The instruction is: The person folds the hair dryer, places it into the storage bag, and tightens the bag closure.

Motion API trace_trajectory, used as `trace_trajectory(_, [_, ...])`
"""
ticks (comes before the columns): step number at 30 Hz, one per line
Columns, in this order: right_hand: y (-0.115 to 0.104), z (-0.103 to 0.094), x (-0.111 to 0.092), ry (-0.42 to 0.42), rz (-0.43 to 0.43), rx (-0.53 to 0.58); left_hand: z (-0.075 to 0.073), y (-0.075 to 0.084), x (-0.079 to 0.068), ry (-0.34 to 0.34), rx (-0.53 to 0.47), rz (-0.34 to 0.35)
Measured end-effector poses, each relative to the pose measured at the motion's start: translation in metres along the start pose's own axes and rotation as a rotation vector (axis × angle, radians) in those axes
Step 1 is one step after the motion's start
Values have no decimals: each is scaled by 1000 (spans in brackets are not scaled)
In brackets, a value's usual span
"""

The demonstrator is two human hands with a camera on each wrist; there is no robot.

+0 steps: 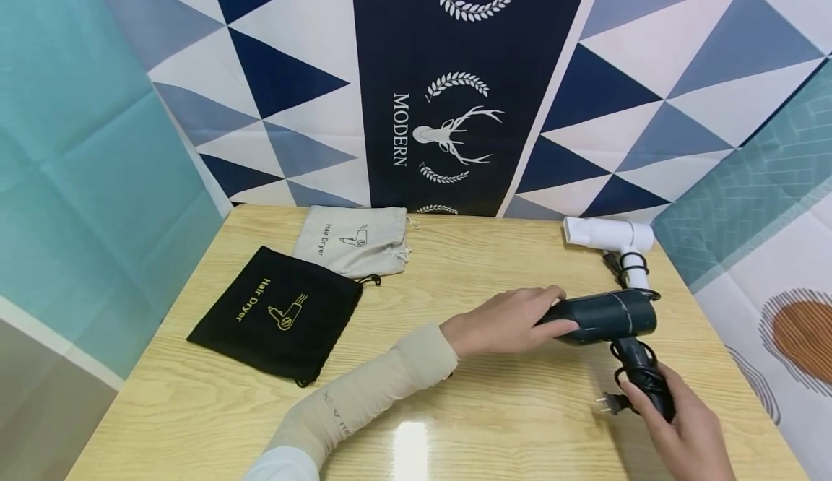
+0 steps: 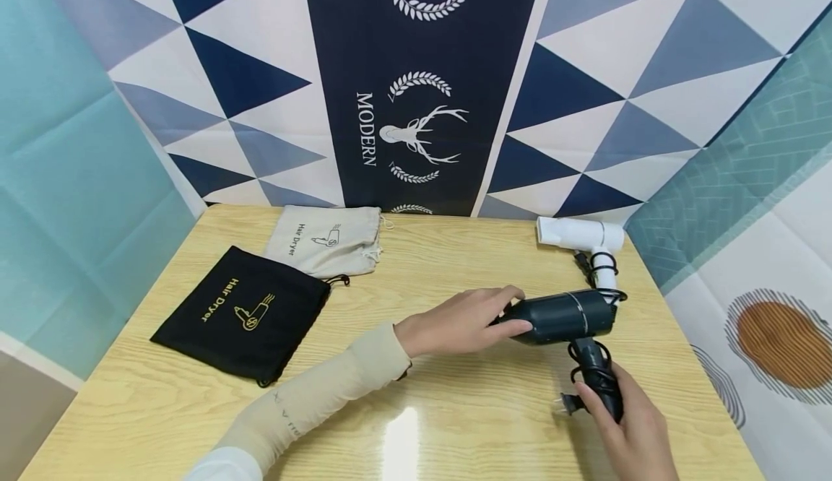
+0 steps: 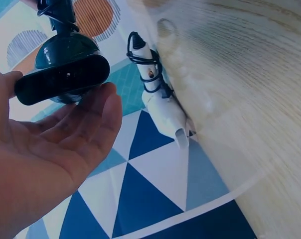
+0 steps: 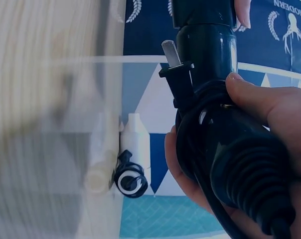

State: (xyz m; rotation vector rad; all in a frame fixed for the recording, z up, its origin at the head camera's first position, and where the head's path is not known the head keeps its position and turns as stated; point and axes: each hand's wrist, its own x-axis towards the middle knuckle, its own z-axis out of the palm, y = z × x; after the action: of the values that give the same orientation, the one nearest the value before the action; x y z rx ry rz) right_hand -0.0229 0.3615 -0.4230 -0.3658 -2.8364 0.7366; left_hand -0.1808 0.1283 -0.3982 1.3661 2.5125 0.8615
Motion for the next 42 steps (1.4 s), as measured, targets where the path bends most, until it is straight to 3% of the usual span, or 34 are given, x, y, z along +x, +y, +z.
trace_trajectory(6, [-10,1,-2,5,-43,23,-8,-1,-7,-35,-72,-61])
trace_trajectory(16, [-27,5,-6,-12,-108,43,-17,-5,-18,-72,-202,-95])
trace_trajectory(24, [-34,6,-6,-65,-84,33,-23,-7,-25,-67,-197,-74])
trace_trajectory(34, [-43,10,-9,10,-136,61,-27,-10,-34,-35,-191,-34])
trace_trajectory(42, [-50,12,-11,11,-167,77,-31,-9,-45,-16,-168,-76])
